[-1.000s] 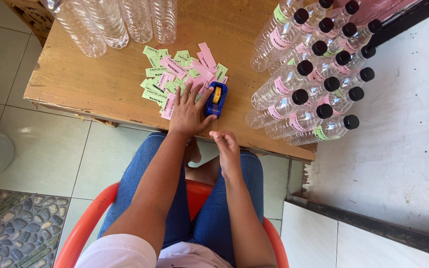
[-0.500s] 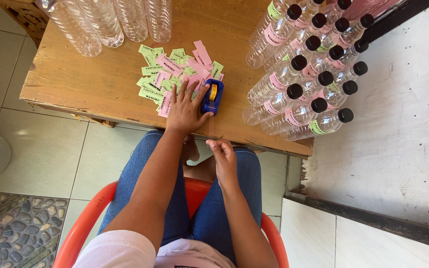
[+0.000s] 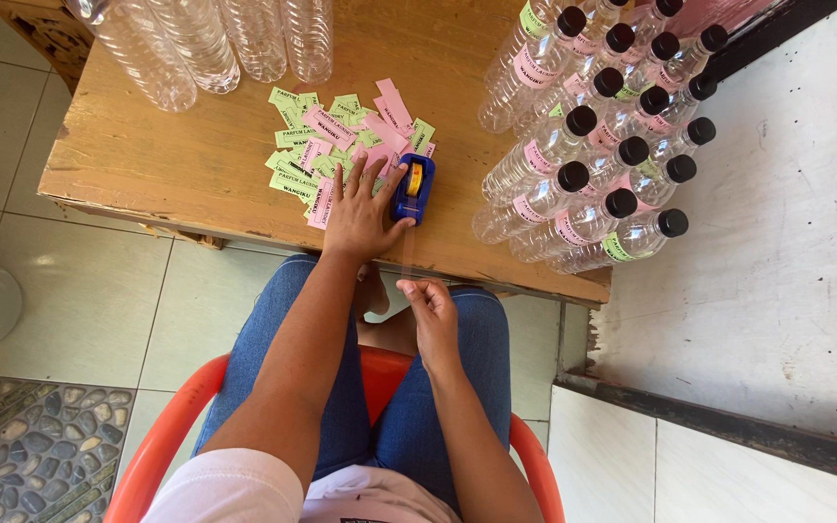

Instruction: The person labels bottles by peeling paper strips from the table and applying them to the sides of plastic bottles.

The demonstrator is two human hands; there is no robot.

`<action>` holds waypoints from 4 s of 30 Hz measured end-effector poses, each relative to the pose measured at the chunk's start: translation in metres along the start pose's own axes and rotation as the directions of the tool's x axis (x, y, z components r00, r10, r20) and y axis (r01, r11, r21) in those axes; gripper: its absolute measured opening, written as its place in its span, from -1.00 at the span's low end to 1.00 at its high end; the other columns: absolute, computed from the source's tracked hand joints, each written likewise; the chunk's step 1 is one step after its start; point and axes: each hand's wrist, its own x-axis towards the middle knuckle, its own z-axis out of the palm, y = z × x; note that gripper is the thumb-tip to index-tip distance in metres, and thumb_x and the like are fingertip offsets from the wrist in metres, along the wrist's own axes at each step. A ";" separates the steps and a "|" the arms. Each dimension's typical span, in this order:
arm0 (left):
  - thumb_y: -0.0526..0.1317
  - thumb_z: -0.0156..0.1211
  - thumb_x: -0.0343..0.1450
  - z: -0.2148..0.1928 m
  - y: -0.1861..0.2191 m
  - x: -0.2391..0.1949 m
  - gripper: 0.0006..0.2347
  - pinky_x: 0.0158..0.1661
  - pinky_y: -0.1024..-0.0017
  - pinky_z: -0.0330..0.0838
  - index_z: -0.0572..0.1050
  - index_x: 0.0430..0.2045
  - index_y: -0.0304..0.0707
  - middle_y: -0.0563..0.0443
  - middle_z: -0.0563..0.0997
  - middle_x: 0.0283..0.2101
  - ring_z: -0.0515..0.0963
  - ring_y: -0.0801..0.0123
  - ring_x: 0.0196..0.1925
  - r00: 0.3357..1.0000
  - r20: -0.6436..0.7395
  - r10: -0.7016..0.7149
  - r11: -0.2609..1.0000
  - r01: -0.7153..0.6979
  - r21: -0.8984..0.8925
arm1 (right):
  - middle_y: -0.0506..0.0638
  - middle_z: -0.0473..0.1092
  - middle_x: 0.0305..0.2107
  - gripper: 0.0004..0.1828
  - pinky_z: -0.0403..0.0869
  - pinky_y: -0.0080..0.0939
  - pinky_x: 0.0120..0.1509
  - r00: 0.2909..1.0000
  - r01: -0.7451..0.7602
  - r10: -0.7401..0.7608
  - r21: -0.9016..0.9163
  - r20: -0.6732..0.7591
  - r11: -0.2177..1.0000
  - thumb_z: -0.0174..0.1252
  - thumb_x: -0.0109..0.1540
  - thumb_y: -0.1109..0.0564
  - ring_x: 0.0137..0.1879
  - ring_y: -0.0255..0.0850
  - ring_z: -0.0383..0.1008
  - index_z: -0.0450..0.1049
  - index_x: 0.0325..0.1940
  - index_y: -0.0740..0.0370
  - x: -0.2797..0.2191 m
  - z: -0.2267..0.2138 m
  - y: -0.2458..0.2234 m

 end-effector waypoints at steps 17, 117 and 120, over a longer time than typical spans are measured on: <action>0.36 -0.05 0.35 -0.001 0.001 -0.002 -0.29 0.43 -0.09 -0.39 -0.02 0.44 0.38 0.06 0.14 0.42 -0.06 0.09 0.53 1.000 0.008 -0.006 1.000 0.006 0.018 | -0.03 0.32 -0.32 -0.75 0.26 -0.32 0.12 0.994 -0.109 0.109 -0.004 0.012 0.994 0.19 0.32 0.03 -0.09 -0.36 0.26 0.63 -0.18 0.28 -0.011 -0.001 0.016; -0.56 0.30 0.26 -0.135 0.028 -0.097 -0.08 0.00 0.12 0.58 -0.19 0.45 0.01 -0.18 0.21 0.18 0.63 0.03 -0.14 0.983 0.152 0.104 0.355 0.106 -0.929 | -0.10 0.46 -0.32 -0.86 0.38 -0.37 0.10 0.952 0.138 -0.150 0.064 0.268 0.988 0.25 0.24 0.11 -0.13 -0.40 0.39 0.65 -0.18 0.16 -0.017 0.000 0.002; -0.57 0.23 0.29 -0.141 0.025 -0.108 -0.09 -0.08 0.15 0.61 -0.28 0.44 -0.06 -0.22 0.21 0.17 0.63 0.06 -0.22 0.993 0.085 0.080 0.375 0.049 -0.926 | -0.10 0.40 -0.38 -0.85 0.39 -0.38 0.02 0.931 0.176 -0.182 0.047 0.318 0.983 0.24 0.24 0.13 -0.18 -0.41 0.34 0.65 -0.16 0.17 -0.022 0.007 -0.016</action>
